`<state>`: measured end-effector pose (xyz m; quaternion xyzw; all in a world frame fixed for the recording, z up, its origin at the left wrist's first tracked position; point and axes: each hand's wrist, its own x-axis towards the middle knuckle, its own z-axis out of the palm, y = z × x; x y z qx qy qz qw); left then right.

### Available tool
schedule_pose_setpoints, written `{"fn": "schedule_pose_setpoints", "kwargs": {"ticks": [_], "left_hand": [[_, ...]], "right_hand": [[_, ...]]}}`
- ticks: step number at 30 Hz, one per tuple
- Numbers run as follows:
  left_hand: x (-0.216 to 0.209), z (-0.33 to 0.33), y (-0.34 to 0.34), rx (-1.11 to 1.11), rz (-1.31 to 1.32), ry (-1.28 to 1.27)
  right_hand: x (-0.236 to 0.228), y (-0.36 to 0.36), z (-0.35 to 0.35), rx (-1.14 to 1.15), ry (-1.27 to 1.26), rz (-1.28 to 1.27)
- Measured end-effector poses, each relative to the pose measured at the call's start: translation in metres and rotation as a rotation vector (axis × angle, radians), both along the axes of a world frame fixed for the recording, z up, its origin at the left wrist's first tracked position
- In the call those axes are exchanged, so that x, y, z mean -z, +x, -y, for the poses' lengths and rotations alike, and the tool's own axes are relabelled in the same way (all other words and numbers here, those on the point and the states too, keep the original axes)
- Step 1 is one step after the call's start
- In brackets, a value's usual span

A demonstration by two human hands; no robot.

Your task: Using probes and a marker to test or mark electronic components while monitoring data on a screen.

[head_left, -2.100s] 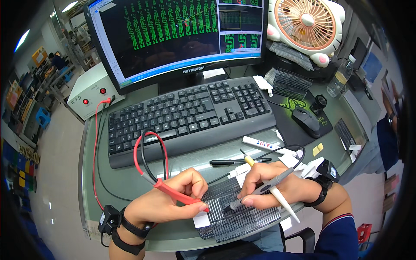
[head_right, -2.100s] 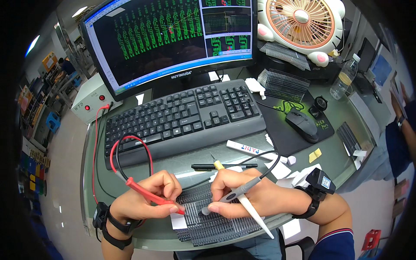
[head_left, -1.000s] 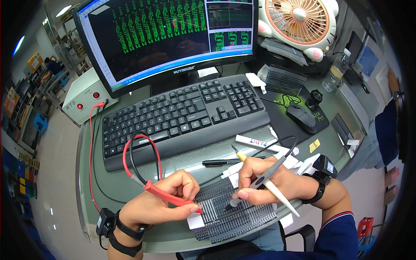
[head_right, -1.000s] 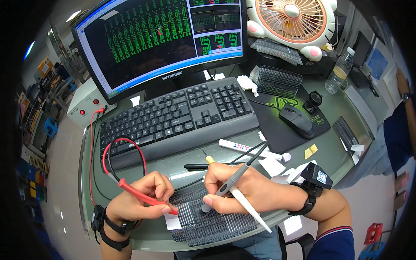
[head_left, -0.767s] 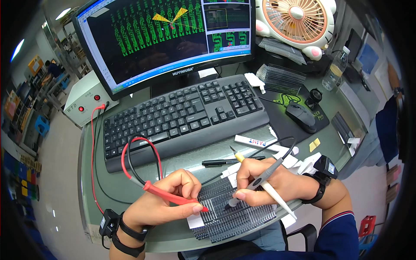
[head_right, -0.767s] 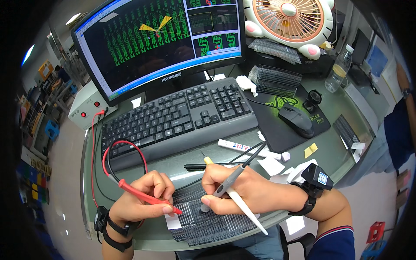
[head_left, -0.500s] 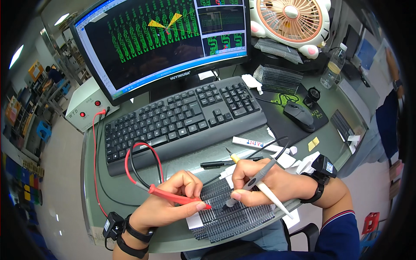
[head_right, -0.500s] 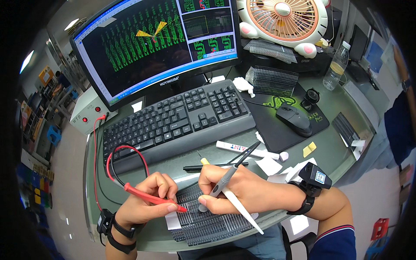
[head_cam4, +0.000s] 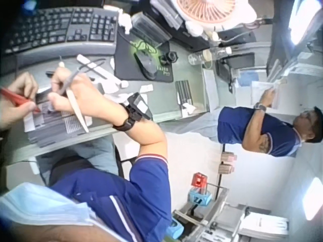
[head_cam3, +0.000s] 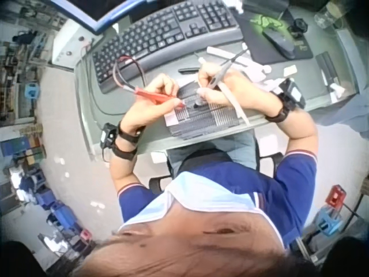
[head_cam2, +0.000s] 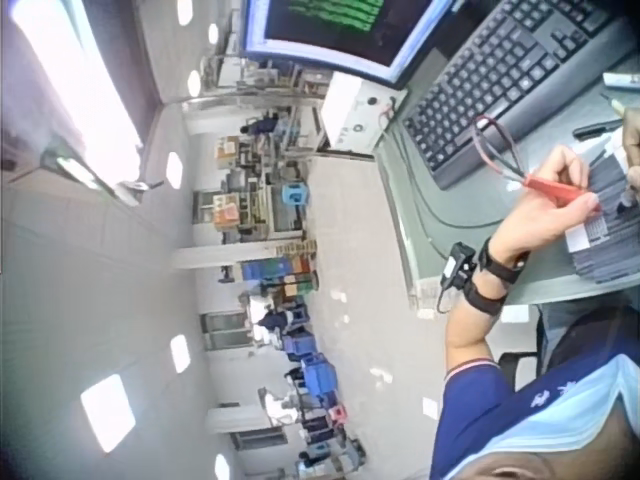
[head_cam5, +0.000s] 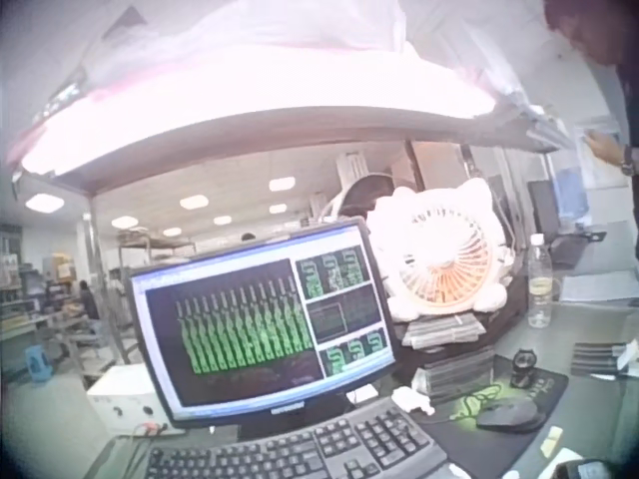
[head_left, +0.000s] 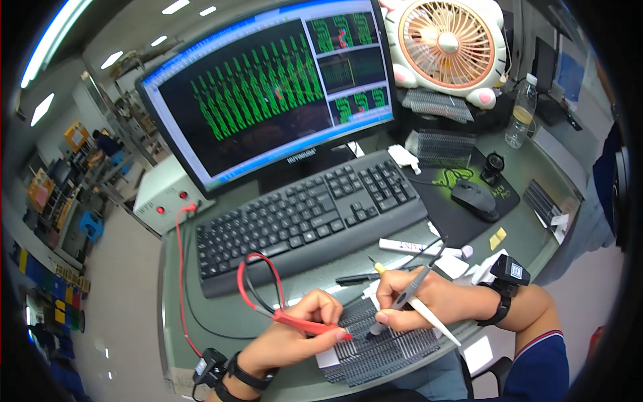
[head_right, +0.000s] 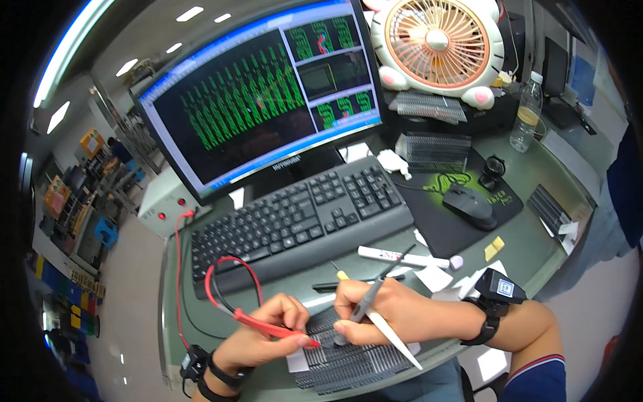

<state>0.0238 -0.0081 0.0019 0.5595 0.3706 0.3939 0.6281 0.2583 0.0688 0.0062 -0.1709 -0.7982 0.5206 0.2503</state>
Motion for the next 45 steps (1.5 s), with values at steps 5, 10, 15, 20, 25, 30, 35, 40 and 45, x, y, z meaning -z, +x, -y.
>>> {"fn": "schedule_pose_setpoints", "kwargs": {"ticks": [5, 10, 15, 20, 25, 30, 35, 40, 45], "left_hand": [[0.0, 0.002, 0.001, 0.003, -0.011, -0.048], [-0.002, 0.002, 0.0, 0.013, -0.028, -0.045], [0.002, 0.004, -0.002, 0.011, -0.013, -0.102], [0.003, 0.004, -0.001, 0.005, -0.027, -0.046], [-0.003, 0.0, 0.0, -0.027, -0.02, -0.02], [-0.001, 0.001, -0.002, -0.039, -0.009, -0.016], [-0.005, 0.005, 0.001, -0.038, -0.044, -0.066], [-0.001, 0.006, 0.001, -0.049, -0.006, -0.061], [0.0, 0.005, 0.0, -0.07, -0.009, -0.058]], "right_hand": [[-0.002, 0.001, 0.001, 0.003, -0.008, 0.011], [-0.001, 0.0, 0.001, 0.019, 0.039, 0.005], [-0.003, 0.001, 0.003, 0.009, 0.013, 0.038], [0.0, -0.001, 0.001, 0.017, 0.027, 0.03], [-0.004, -0.002, -0.001, 0.012, 0.066, 0.001], [-0.01, 0.001, 0.003, 0.0, 0.018, 0.053], [-0.005, 0.004, 0.004, 0.007, -0.039, 0.055], [-0.005, 0.005, 0.007, 0.034, -0.109, 0.037], [-0.006, 0.005, 0.005, 0.022, -0.132, 0.033]]}}
